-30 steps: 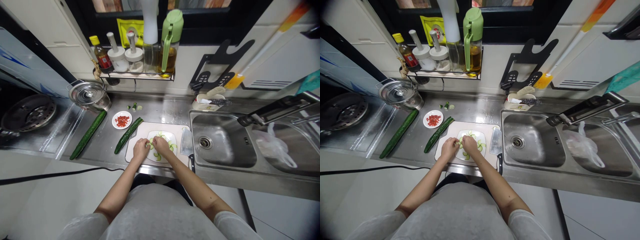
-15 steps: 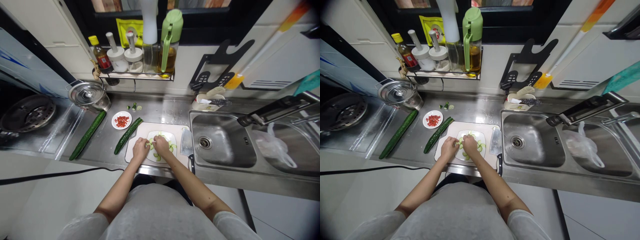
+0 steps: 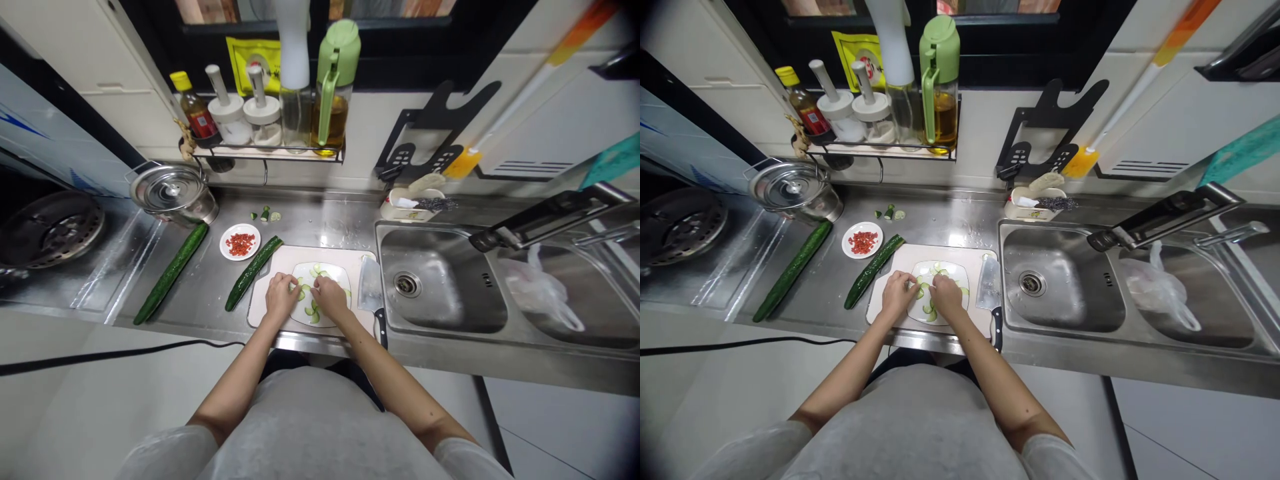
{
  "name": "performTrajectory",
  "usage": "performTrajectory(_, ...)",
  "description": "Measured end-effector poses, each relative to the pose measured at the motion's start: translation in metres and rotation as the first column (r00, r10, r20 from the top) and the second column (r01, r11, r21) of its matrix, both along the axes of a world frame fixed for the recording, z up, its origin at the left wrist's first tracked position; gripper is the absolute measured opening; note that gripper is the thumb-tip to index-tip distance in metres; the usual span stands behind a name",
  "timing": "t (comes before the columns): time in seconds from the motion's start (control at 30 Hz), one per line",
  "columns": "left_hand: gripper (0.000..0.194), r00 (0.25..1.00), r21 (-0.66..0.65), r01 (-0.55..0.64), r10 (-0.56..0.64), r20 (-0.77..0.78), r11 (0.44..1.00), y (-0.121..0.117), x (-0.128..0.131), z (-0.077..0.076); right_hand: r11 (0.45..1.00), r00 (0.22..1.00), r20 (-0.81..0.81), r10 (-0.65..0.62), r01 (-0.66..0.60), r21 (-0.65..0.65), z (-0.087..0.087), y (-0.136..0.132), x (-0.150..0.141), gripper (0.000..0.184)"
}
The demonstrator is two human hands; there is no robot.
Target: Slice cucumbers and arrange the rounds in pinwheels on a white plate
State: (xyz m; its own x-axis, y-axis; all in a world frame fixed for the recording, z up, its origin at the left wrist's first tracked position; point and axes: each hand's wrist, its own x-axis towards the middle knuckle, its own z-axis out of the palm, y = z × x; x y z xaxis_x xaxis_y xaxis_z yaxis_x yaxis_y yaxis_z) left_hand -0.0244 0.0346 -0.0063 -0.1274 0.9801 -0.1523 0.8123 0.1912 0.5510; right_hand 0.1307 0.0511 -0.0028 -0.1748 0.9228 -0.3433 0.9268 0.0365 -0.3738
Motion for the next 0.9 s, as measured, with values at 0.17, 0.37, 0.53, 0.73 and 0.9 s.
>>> performTrajectory(0.17,0.01,0.999,-0.019,-0.006,0.005,-0.035,1.0,0.002,0.002,-0.004,1.0,1.0,0.017,0.008,-0.007,-0.005,-0.002,0.0,-0.009,0.016)
performTrajectory(0.37,0.01,0.999,-0.041,-0.009,0.007,-0.042,0.999,0.002,0.001,-0.008,1.0,0.999,0.041,0.027,-0.026,-0.009,-0.002,0.004,-0.012,0.014)
performTrajectory(0.53,0.011,0.999,-0.035,-0.011,0.01,-0.043,0.999,0.003,0.0,-0.01,0.999,0.998,0.048,0.034,-0.035,0.003,-0.004,0.004,-0.011,0.015)
performTrajectory(0.73,0.011,0.999,-0.04,-0.01,0.008,-0.053,0.999,0.004,0.0,-0.01,1.0,1.0,-0.01,0.007,-0.007,0.013,-0.002,0.005,-0.007,0.015)
performTrajectory(0.9,0.011,0.998,-0.062,-0.016,0.012,-0.064,0.998,0.006,0.0,-0.008,0.981,0.972,-0.198,-0.125,0.151,0.123,0.005,0.014,0.024,0.022)
